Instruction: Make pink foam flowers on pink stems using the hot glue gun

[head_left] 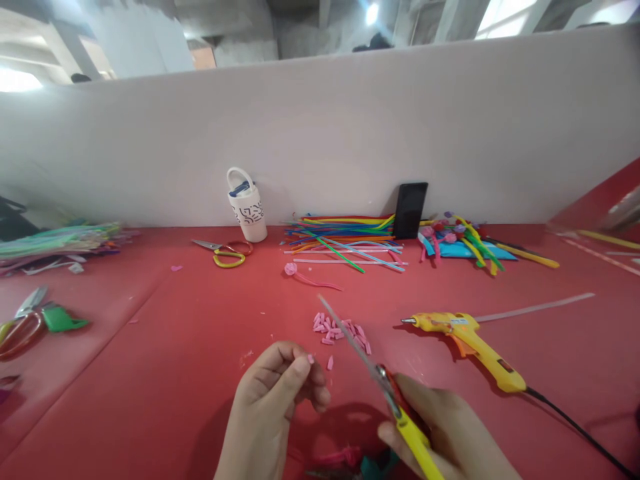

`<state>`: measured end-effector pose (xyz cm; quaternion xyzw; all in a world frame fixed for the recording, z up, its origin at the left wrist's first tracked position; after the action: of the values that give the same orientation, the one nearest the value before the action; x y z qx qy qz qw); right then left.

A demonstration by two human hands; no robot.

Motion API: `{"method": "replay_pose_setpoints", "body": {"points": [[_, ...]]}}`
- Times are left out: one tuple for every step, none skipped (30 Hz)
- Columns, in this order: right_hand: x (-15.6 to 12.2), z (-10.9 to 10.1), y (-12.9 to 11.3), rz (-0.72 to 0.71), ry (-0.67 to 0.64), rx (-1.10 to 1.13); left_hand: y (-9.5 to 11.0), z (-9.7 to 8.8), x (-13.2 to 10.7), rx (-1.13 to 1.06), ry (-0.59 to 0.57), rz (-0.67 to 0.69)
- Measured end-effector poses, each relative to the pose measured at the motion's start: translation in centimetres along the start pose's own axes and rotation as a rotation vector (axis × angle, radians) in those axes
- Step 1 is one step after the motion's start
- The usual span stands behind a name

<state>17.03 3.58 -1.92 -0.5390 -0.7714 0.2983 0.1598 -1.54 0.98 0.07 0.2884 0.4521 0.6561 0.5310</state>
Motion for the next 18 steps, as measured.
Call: {"method": "replay_pose_setpoints", "body": {"points": [[0.2,-0.2,0.1,0.017,-0.001,0.039,0.0,-0.1,0.2,0.047,-0.003,-0.006],[0.4,-0.5,0.2,0.030,-0.012,0.066,0.0,-0.3,0.5,0.130,-0.016,-0.003],[0.6,-0.8,0.4,0.040,-0.022,0.078,-0.1,-0.5,0.8,0.252,-0.034,0.003],[0.9,-1.0,0.5,0.050,-0.022,0.083,-0.3,-0.7,1.1,0.420,-0.080,0.017],[1.0,-1.2,0.7,0.063,-0.007,0.082,-0.7,-0.9,1.5,0.613,-0.119,0.043],[1.2,-1.4,0.9,0.075,0.015,0.078,-1.1,-1.2,1.8,0.809,-0.139,0.081],[1.3,-1.5,1.0,0.083,0.034,0.074,-1.5,-1.4,2.1,0.969,-0.160,0.112],[1.4,-1.5,1.1,0.086,0.044,0.071,-2.0,-1.6,2.4,1.084,-0.198,0.142],[1.4,-1.5,1.2,0.085,0.044,0.066,-2.4,-1.7,2.6,1.171,-0.237,0.171],[1.4,-1.4,1.3,0.081,0.042,0.058,-2.7,-1.8,2.7,1.232,-0.281,0.189],[1.4,-1.4,1.3,0.078,0.038,0.045,-2.9,-1.9,2.9,1.272,-0.325,0.199],[1.4,-1.3,1.3,0.076,0.038,0.032,-2.9,-2.0,3.0,1.299,-0.358,0.204],[1.4,-1.3,1.3,0.076,0.042,0.020,-2.9,-2.1,3.2,1.318,-0.382,0.207],[1.5,-1.3,1.3,0.077,0.051,0.009,-2.7,-2.2,3.4,1.328,-0.390,0.220],[1.5,-1.4,1.3,0.080,0.058,0.001,-2.6,-2.2,3.6,1.335,-0.388,0.251],[1.6,-1.4,1.3,0.082,0.062,-0.001,-2.4,-2.3,3.8,1.342,-0.401,0.291],[1.6,-1.5,1.3,0.086,0.064,0.000,-2.3,-2.2,4.1,1.354,-0.433,0.337],[1.6,-1.5,1.4,0.089,0.067,0.000,-2.3,-2.1,4.2,1.378,-0.491,0.390]]}}
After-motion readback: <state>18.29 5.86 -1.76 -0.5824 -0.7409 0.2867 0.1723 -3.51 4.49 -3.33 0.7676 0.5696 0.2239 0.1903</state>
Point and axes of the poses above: each hand's wrist, its own x-axis towards the middle knuckle, its own z-axis out of the palm, y = z × x, the point moved 1 cm from there along x, towards the middle knuckle, and after that the axes turned 7 degrees about z, right-handed, at the moved point
